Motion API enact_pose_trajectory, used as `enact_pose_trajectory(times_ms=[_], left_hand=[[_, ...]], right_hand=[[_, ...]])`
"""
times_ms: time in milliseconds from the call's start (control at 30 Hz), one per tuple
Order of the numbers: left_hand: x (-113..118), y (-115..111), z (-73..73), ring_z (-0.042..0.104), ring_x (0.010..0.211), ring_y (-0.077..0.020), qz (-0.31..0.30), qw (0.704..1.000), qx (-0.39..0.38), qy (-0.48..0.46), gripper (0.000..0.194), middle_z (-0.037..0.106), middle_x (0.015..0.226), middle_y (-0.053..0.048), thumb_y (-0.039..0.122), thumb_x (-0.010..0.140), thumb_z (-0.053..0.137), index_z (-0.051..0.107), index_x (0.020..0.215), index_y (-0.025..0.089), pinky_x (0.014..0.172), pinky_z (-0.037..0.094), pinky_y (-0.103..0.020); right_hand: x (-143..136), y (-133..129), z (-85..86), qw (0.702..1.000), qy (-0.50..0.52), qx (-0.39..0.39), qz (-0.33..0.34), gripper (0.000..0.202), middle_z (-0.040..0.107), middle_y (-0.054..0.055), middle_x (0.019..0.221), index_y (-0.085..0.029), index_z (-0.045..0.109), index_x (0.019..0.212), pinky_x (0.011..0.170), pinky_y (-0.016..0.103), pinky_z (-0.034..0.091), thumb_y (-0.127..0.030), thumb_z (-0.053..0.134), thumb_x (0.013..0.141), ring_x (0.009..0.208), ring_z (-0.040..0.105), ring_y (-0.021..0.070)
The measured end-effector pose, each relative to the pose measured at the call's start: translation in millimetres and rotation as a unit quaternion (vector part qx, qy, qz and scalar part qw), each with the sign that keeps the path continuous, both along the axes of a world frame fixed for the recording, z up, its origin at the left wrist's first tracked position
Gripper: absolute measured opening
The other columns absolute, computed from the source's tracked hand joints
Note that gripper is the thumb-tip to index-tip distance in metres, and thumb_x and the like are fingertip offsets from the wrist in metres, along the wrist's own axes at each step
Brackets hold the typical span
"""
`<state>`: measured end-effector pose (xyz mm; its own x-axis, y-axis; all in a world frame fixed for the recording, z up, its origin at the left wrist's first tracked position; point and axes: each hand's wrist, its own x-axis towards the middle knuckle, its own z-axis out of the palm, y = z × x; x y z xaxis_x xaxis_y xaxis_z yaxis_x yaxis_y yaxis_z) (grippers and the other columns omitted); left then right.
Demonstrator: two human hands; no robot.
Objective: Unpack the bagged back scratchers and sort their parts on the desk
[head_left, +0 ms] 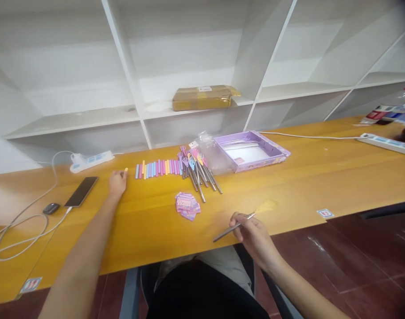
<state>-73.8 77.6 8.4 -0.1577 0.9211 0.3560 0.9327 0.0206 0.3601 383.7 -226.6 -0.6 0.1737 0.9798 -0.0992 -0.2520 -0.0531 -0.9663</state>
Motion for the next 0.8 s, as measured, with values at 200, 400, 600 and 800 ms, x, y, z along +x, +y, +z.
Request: enact_pose_trajectory(times_ms=[200, 400, 600, 800], left_hand=[[18, 54, -28.0, 0.069, 0.113, -0.0377, -0.002, 0.998, 0.025, -0.052, 0.036, 0.074, 0.112, -0.022, 0.043, 0.098, 0.04, 0.065, 0.103, 0.018, 0.104, 0.054, -0.052], [22, 56, -40.8, 0.069, 0.115, -0.036, -0.061, 0.996, 0.032, -0.062, 0.041, 0.073, 0.114, -0.016, 0.052, 0.103, 0.037, 0.064, 0.108, 0.022, 0.104, 0.054, -0.05], [22, 51, -38.8, 0.071, 0.099, -0.0306, -0.035, 0.993, 0.013, -0.111, 0.034, 0.071, 0.094, -0.008, 0.046, 0.104, 0.04, 0.064, 0.108, 0.023, 0.097, 0.055, -0.045], [22, 55, -41.6, 0.069, 0.089, -0.0255, -0.038, 0.991, 0.028, -0.124, 0.03, 0.068, 0.092, -0.004, 0.044, 0.103, 0.044, 0.065, 0.106, 0.024, 0.093, 0.057, -0.042]], right_hand=[[38, 115, 17.4, 0.919, -0.34, 0.192, -0.054, 0.055, 0.042, -0.003, 0.058, -0.025, 0.031, 0.061, 0.058, 0.03, 0.03, -0.044, 0.063, 0.101, 0.055, 0.04, 0.0137], [34, 256, -4.0, 0.732, -0.634, 0.248, 0.022, 0.038, 0.046, -0.002, 0.061, -0.024, 0.037, 0.066, 0.06, 0.032, 0.024, -0.024, 0.049, 0.101, 0.054, 0.038, 0.0144], [35, 283, -26.6, 0.616, -0.747, 0.237, 0.078, 0.039, 0.066, 0.005, 0.079, -0.02, 0.061, 0.083, 0.061, 0.034, 0.023, -0.034, 0.04, 0.114, 0.059, 0.051, 0.0164], [40, 277, -31.4, 0.633, -0.746, 0.177, 0.105, 0.05, 0.069, 0.011, 0.096, -0.02, 0.065, 0.092, 0.06, 0.034, 0.024, -0.044, 0.029, 0.117, 0.066, 0.056, 0.0179]])
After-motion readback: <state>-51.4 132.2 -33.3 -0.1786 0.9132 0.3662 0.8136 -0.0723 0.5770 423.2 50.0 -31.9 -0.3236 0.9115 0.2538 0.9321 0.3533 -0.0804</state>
